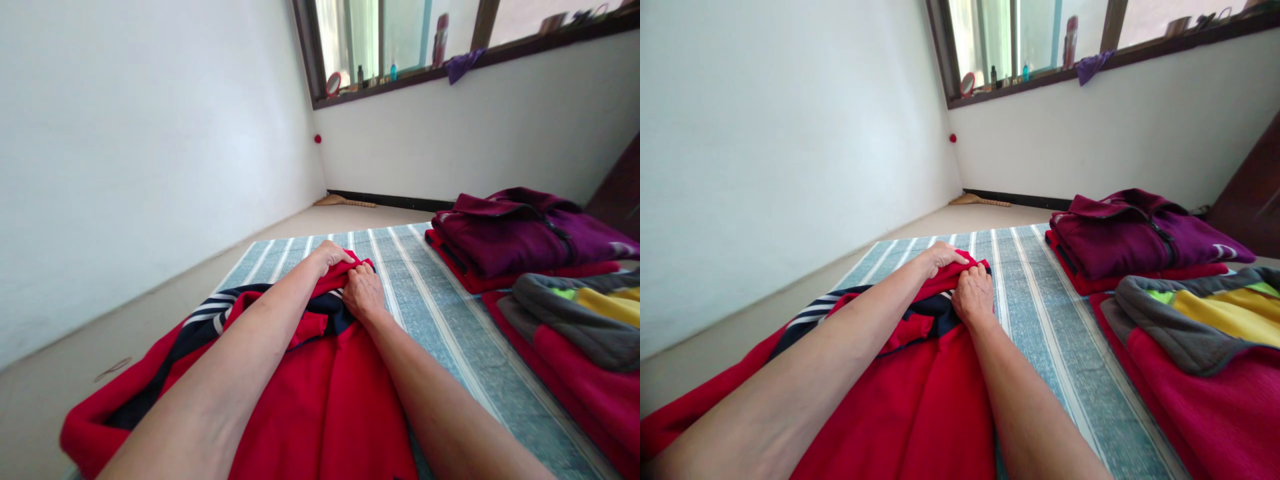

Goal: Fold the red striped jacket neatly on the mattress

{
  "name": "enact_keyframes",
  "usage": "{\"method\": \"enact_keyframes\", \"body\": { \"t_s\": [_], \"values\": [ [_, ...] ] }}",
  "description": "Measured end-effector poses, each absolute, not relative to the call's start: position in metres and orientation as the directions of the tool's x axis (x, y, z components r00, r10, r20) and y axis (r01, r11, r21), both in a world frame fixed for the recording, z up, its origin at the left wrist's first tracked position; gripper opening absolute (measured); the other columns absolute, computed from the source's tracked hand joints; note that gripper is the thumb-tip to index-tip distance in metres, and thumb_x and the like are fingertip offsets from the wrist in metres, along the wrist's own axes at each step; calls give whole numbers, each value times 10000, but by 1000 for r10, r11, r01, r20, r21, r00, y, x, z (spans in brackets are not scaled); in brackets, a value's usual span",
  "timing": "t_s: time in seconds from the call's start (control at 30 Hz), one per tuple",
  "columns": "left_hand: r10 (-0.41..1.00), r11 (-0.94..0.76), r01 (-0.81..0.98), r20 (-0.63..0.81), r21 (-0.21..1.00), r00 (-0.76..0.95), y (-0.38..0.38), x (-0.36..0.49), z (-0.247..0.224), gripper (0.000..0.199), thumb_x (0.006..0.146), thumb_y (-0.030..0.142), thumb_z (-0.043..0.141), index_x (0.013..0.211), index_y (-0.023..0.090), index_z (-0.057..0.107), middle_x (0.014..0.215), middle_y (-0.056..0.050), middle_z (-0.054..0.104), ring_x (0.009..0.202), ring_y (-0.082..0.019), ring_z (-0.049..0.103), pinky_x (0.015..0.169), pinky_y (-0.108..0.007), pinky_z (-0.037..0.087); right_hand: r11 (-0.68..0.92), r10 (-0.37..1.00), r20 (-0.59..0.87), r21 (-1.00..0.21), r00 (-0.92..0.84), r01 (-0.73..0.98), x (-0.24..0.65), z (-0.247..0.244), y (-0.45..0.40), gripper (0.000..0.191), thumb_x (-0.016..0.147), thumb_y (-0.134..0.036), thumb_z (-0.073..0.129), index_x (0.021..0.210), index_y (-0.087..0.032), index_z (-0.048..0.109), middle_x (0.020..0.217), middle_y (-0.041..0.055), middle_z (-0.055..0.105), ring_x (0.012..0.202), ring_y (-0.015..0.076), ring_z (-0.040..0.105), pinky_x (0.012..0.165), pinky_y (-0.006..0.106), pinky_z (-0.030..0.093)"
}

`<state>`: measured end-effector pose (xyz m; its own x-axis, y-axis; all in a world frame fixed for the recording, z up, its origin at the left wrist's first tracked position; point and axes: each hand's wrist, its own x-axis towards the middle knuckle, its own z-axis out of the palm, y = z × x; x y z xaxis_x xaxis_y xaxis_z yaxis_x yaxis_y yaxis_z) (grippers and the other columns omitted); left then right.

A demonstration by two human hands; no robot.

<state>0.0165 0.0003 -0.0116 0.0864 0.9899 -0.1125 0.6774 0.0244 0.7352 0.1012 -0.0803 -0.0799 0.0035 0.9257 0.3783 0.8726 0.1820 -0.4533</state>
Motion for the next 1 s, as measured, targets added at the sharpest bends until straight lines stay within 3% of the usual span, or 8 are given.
{"method": "enact_keyframes", "body": {
  "t_s": [0.17, 0.3, 0.5, 0.63, 0.83, 1.0],
  "values": [
    [991, -126, 757, 55, 642, 118, -1, 20, -17, 133, 625, 108, 640, 734, 175, 674, 710, -7, 679, 739, -175, 635, 680, -255, 484, 195, 920, 391, -531, 34, 825, 102, -82, -78, 251, 818, -155, 451, 955, -102, 654, 1080, 165, 612, 1169, 298, 429, 961, 389, 326],
    [972, -227, 838, 168, 497, 164, -12, 21, -18, 135, 651, 110, 598, 706, 203, 679, 783, -22, 687, 926, -231, 619, 806, -292, 447, 186, 918, 389, -600, 80, 778, 106, -81, -72, 247, 805, -137, 433, 871, -118, 670, 981, 145, 643, 1034, 256, 514, 900, 341, 362],
    [894, -395, 918, 246, 40, 374, -45, 18, -25, 225, 856, 231, 447, 958, 244, 647, 914, -42, 682, 915, -217, 621, 776, -298, 454, 144, 902, 373, -737, 220, 660, 113, -78, -66, 320, 833, -158, 361, 822, -150, 680, 843, 82, 669, 803, 185, 569, 733, 270, 398],
    [848, -478, 876, 224, -68, 481, -65, 14, -31, 261, 884, 183, 391, 1040, 178, 599, 965, -97, 639, 911, -234, 595, 748, -319, 468, 122, 884, 357, -801, 303, 587, 116, -76, -67, 358, 836, -163, 318, 773, -158, 670, 766, 52, 665, 699, 155, 555, 660, 244, 388],
    [807, -548, 833, 214, -81, 551, -86, 12, -41, 332, 786, 99, 472, 1098, 92, 585, 980, -138, 615, 948, -253, 565, 817, -335, 466, 127, 870, 365, -817, 333, 563, 116, -73, -70, 441, 875, -444, 385, 583, -177, 580, 587, 12, 573, 575, 141, 479, 593, 252, 346],
    [842, -537, 823, 176, 185, 510, -83, 1, -33, 250, 801, 107, 434, 847, 142, 677, 840, -80, 662, 795, -185, 609, 761, -265, 469, 131, 869, 384, -787, 312, 603, 114, -78, -67, 342, 830, -345, 449, 556, -175, 563, 612, 15, 560, 619, 148, 478, 629, 263, 343]
  ]
}}
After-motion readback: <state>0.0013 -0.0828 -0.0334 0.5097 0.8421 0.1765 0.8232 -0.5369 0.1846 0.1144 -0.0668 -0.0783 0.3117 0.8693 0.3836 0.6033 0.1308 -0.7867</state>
